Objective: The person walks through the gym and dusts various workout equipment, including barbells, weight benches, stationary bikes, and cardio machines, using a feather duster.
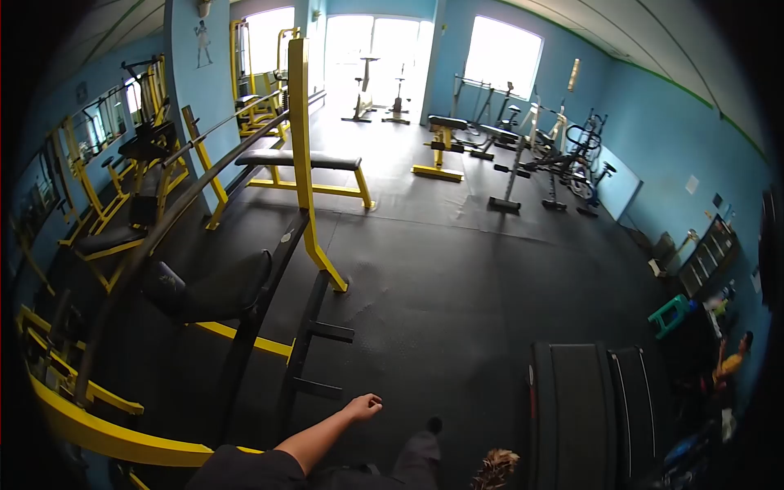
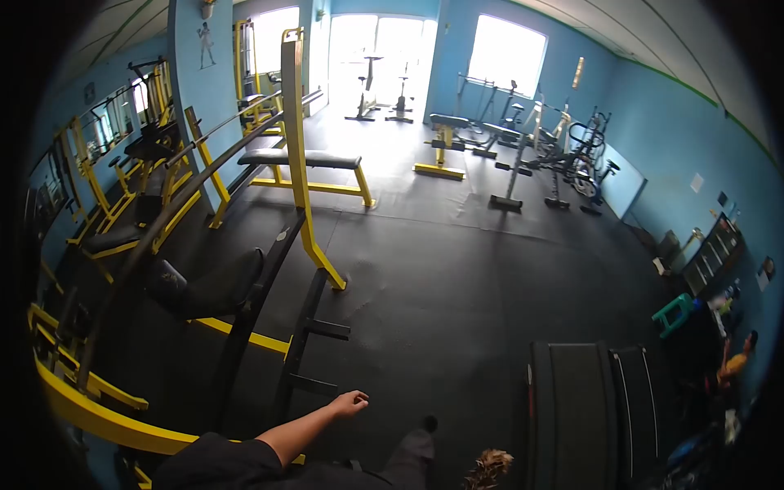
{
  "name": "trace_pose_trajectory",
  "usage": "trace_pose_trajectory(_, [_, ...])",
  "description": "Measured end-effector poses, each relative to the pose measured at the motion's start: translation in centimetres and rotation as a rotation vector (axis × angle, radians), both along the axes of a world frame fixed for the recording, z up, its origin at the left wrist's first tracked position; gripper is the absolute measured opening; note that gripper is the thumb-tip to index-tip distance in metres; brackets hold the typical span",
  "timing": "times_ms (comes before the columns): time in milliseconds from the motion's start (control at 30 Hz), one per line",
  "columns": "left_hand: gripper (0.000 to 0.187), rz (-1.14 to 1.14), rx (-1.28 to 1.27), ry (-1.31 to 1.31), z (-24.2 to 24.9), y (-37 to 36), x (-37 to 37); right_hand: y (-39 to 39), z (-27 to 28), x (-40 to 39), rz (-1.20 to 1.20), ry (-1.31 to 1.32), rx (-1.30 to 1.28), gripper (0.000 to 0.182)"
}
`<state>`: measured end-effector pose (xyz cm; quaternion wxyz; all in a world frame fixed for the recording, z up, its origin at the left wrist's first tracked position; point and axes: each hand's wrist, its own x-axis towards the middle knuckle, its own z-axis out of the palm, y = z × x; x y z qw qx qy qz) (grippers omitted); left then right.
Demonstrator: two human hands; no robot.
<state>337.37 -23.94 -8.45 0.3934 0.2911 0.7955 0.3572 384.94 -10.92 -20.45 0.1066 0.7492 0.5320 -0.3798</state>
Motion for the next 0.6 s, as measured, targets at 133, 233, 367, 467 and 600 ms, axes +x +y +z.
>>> trace_pose_trajectory(133, [0.04,0.142,-0.087,0.029,-7.1,2.2,-2.0,14.3,0.3,-3.7,0.04,-0.041,0.032,0.03])
trace_pose_trajectory(233, [0.047,0.149,-0.429,0.038,-10.1,-1.3,-2.8,27.1,1.4,-8.1,0.087,-0.058,0.08,0.03])
trace_pose_trajectory(367, [0.046,0.391,-0.985,-0.276,-12.6,-5.6,-2.2,37.2,0.5,-18.1,0.109,-0.034,0.093,0.03])
trace_pose_trajectory(467, [0.04,0.731,-0.686,-0.237,-9.4,-2.7,-2.3,44.6,0.5,-23.5,0.136,-0.063,0.11,0.03])
trace_pose_trajectory(600, [0.029,0.96,-0.57,-0.277,-11.0,3.9,-4.7,54.9,2.5,-32.8,0.357,0.034,0.228,0.024])
